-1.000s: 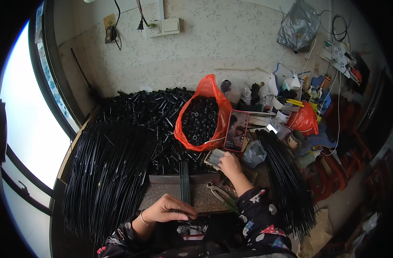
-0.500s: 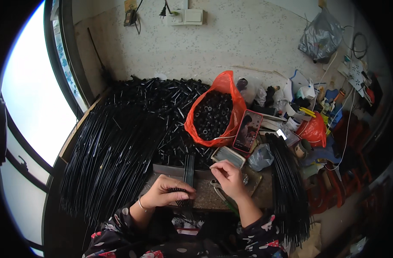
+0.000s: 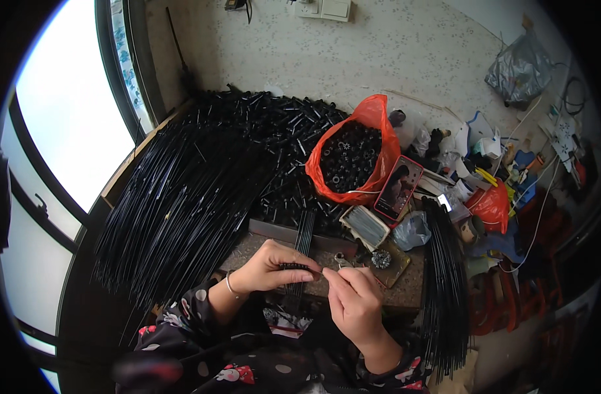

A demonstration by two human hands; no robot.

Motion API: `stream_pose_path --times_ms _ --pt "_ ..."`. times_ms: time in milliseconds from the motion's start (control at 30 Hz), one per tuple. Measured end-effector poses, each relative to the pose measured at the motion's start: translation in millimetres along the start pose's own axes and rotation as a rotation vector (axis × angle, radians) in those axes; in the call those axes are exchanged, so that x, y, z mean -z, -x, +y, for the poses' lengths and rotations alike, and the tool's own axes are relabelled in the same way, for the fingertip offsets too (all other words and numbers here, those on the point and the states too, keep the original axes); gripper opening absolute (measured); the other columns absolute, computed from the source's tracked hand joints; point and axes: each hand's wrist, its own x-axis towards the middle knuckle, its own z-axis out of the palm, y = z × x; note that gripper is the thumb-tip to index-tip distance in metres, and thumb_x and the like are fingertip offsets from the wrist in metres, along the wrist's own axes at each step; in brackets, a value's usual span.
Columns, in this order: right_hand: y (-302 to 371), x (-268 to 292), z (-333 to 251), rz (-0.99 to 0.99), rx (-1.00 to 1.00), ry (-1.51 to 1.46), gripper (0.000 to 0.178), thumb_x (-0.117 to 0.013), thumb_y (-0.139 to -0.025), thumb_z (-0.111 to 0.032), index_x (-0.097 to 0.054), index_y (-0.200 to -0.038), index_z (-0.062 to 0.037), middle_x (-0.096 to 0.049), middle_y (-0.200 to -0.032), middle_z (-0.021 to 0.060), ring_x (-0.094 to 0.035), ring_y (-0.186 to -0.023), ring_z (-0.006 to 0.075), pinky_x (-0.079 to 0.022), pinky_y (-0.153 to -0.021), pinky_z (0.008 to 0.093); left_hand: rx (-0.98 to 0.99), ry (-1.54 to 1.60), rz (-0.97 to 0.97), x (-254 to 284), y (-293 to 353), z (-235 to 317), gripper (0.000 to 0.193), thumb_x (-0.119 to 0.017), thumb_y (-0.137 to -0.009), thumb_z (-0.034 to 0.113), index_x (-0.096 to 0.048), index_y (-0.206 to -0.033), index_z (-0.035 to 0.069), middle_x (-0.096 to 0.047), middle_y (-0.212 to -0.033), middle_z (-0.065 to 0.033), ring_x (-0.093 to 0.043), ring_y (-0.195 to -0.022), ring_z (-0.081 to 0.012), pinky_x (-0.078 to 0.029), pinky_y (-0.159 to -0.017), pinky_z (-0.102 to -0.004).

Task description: Assembling small black plastic components onto black rods using pliers at a workbench.

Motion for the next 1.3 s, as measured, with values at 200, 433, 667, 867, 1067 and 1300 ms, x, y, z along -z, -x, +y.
stream_pose_path --times_ms 200,433,667,867,1067,1300 --pt "2.2 -1.0 -2.2 -0.01 0.049 0.017 0.025 -0.062 -0.065 0.01 -0.064 -0.088 -0.0002 -0.054 -0.076 0.0091 -0.053 -0.068 0.025 -0.045 -0.059 0.0317 -0.064 -0.016 0.002 -4.4 1.3 1.2 0.018 -0.067 -0.077 0.01 -0.065 -0.09 -0.002 -0.067 -0.082 -0.012 -0.066 -0.074 -0.0192 -0.051 -0.067 -0.026" --pt "-8.7 5.5 3.8 -0.119 0.186 -0.018 0.028 -0.066 -0.063 0.007 -0.066 -0.09 -0.0016 -0.055 -0.077 0.0074 -0.054 -0.068 0.024 -0.045 -0.059 0.0309 -0.086 -0.069 -0.136 -3.5 1.6 -4.1 0.024 -0.069 -0.075 0.016 -0.064 -0.089 -0.003 -0.065 -0.083 -0.0155 -0.064 -0.075 -0.0284 -0.051 -0.068 -0.0299" --pt "-25.9 -2.6 -7.9 -0.144 0.055 -0.228 0.03 -0.065 -0.066 0.006 -0.064 -0.094 -0.0011 -0.057 -0.085 0.0082 -0.054 -0.078 0.0261 -0.046 -0.066 0.0317 0.278 -0.048 -0.285 -5.2 2.2 -9.1 0.029 -0.07 -0.075 0.018 -0.062 -0.096 0.0 -0.064 -0.091 -0.0137 -0.061 -0.089 -0.0292 -0.048 -0.076 -0.0305" --pt "-25.0 -2.1 -5.3 -0.232 0.037 -0.168 0.027 -0.06 -0.067 0.009 -0.064 -0.092 -0.0004 -0.058 -0.082 0.0104 -0.057 -0.074 0.0249 -0.047 -0.064 0.0314 0.251 -0.998 -0.198 -34.1 60.7 -91.8 0.074 -0.061 -0.068 0.055 -0.045 -0.128 0.015 -0.01 -0.146 -0.0191 -0.012 -0.133 -0.0402 -0.016 -0.09 -0.0722" --pt "-22.8 3.1 -30.1 -0.843 0.197 -0.816 0.026 -0.064 -0.073 -0.003 -0.063 -0.099 -0.0014 -0.06 -0.088 0.0087 -0.06 -0.079 0.0227 -0.049 -0.069 0.0278 0.124 -1.263 -0.324 -29.8 61.8 -108.1 0.095 -0.061 -0.063 0.053 -0.024 -0.138 0.007 -0.015 -0.144 -0.0212 -0.015 -0.133 -0.0379 -0.024 -0.091 -0.0671" --pt "-19.5 -76.3 156.5 -0.217 -0.38 0.003 0.013 -0.059 -0.078 -0.01 -0.065 -0.081 0.0009 -0.062 -0.075 0.0135 -0.06 -0.068 0.0283 -0.047 -0.063 0.0333 0.088 -1.12 -0.368 -23.6 91.7 -92.5 0.078 -0.054 -0.07 0.033 -0.026 -0.136 0.002 -0.021 -0.143 -0.0205 -0.017 -0.134 -0.0327 -0.017 -0.103 -0.0547"
